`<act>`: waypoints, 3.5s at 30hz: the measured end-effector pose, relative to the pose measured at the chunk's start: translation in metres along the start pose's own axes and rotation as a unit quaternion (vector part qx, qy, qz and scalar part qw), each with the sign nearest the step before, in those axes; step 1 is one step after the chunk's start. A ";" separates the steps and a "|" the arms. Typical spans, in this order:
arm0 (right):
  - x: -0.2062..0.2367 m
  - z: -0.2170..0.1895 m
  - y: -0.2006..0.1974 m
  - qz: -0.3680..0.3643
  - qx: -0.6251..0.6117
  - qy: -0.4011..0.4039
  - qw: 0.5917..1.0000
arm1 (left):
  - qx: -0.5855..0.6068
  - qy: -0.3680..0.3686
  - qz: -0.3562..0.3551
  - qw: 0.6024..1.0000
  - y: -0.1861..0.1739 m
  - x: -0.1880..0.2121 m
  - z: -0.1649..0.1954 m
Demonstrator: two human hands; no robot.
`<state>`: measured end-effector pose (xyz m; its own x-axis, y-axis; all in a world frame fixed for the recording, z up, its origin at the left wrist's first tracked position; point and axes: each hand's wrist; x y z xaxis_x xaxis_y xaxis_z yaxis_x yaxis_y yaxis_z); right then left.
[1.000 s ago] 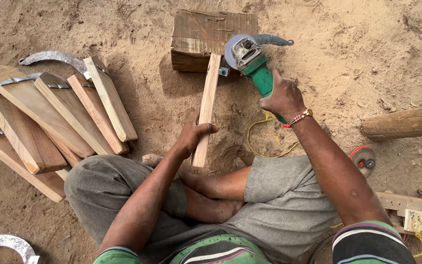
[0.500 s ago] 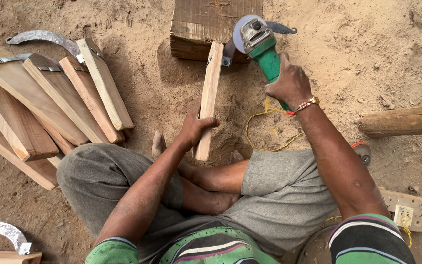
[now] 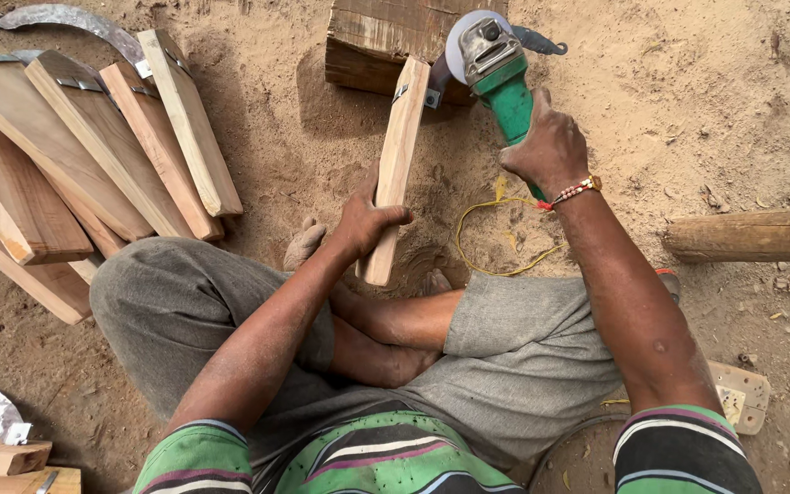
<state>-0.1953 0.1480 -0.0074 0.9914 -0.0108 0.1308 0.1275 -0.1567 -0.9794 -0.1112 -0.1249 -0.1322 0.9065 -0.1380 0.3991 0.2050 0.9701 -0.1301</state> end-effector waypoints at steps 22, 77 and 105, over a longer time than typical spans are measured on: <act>-0.019 -0.022 -0.001 0.009 0.041 0.000 0.999 | 0.018 0.026 0.012 0.999 0.001 -0.004 -0.008; -0.019 -0.006 0.015 0.026 -0.096 0.028 0.995 | -0.458 0.108 0.158 0.868 0.021 0.027 0.111; 0.004 -0.021 -0.004 -0.067 -0.129 0.042 0.989 | 0.376 0.112 0.011 0.920 0.111 -0.105 0.115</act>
<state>-0.1924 0.1282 0.0004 0.9586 -0.0527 0.2799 0.2351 -0.4083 -0.8821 -0.2262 0.0200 -0.0847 0.9779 -0.0724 0.1962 -0.0516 0.8257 0.5617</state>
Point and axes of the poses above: each hand's wrist, its own x-axis away from the middle knuckle, its own y-axis out of the palm, z = x × y, and after that the axes turned 2 degrees about z, right-handed
